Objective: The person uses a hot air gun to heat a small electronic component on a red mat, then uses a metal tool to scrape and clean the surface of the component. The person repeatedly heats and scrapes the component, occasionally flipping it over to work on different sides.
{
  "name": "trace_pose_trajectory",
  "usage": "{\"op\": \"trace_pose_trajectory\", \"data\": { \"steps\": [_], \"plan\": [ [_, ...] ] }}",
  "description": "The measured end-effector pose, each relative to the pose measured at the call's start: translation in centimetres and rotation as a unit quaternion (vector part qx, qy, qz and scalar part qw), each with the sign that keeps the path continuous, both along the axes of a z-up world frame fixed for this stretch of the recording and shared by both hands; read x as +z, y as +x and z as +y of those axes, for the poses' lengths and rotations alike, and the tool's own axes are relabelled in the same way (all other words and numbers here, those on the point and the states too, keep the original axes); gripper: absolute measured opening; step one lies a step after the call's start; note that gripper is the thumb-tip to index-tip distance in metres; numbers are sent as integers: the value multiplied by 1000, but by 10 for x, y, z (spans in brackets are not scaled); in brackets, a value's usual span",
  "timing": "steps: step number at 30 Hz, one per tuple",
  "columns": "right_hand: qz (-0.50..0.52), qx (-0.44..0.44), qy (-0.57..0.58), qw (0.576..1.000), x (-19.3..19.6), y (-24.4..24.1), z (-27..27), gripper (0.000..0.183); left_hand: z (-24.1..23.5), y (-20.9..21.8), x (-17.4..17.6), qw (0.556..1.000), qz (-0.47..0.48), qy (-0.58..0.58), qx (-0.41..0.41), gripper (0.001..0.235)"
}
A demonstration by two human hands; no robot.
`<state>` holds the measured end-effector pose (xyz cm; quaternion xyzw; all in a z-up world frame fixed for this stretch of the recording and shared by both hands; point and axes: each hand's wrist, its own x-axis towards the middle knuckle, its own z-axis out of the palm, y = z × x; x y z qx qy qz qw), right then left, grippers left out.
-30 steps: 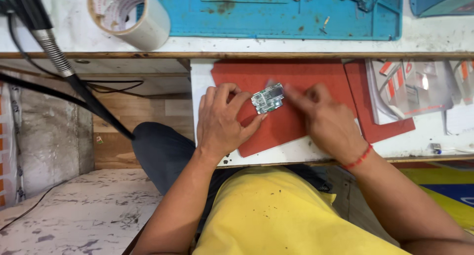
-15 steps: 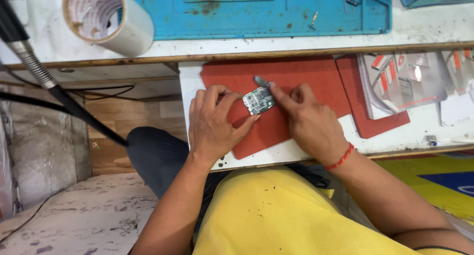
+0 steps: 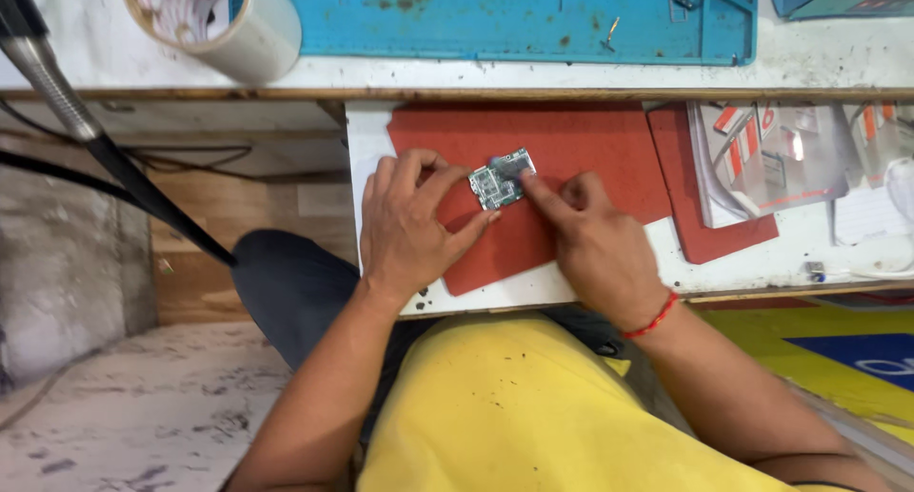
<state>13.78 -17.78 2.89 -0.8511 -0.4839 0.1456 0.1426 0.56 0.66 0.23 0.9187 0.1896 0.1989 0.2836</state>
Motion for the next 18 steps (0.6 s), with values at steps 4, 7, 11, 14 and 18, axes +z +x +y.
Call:
{"op": "trace_pose_trajectory", "data": {
  "steps": [4,7,11,14,18],
  "plan": [
    [15,38,23,999,1,-4,2,71,0,2,-2,1000,-13,14,-3,46],
    [-21,-7,28,999,0,7,4,61,-2,10,-2,999,26,34,9,51],
    [8,41,39,998,-2,1,7,65,-5,11,5,998,1,58,29,47],
    [1,3,8,1000,-10,3,5,59,-4,5,1,998,8,46,37,45],
    [-13,13,19,1000,-6,1,12,64,-4,8,14,998,30,33,42,49]
  ]
}}
